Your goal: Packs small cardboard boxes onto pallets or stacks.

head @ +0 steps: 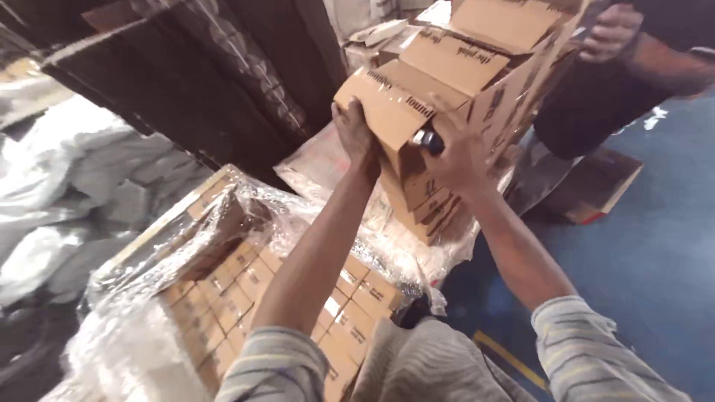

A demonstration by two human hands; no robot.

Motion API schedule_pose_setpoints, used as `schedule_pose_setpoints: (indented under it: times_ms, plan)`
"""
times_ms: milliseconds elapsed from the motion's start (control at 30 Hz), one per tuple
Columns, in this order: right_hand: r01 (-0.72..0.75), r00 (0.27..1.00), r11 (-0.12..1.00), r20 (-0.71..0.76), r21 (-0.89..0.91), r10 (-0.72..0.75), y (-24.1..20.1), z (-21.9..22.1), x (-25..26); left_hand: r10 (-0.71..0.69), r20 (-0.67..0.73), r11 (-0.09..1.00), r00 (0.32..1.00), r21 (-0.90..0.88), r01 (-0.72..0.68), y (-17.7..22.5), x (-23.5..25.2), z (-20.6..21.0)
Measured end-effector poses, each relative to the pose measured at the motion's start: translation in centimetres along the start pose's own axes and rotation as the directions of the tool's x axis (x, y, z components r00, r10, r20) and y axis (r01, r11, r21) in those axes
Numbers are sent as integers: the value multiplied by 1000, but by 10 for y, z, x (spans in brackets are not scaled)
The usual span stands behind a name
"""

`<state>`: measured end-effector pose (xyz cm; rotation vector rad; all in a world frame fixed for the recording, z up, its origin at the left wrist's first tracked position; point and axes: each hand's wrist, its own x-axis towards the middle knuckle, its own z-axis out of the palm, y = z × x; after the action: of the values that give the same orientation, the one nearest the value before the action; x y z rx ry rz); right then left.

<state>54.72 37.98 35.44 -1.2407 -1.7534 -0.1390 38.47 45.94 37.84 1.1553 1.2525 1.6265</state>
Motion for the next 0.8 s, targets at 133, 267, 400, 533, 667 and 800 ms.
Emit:
schedule_pose_setpoints:
  times_ms: [133, 267, 400, 533, 667, 800]
  plan:
    - [-44, 990, 990, -125, 130, 60, -6, 11, 4, -193, 132, 979, 972, 87, 182, 8, -11, -18]
    - [94, 944, 971, -329, 218, -17, -16, 22, -8, -183, 308, 983, 934, 69, 170, -1, -35, -54]
    - [144, 895, 970, -444, 195, -43, -39, 21, -32, -194, 400, 979, 896, 21, 203, -18, -65, -94]
    - [45, 868, 980, -493, 193, 57, -79, 23, -86, -210, 542, 977, 814, 76, 201, -56, -131, -163]
    - [-84, 920, 967, -353, 241, 168, -122, 52, -178, -398, 554, 915, 731, 177, 363, -140, -245, -266]
    - [-466, 874, 863, 256, 195, 413, -195, 99, -311, -785, 211, 615, 582, 149, 775, -227, -386, -398]
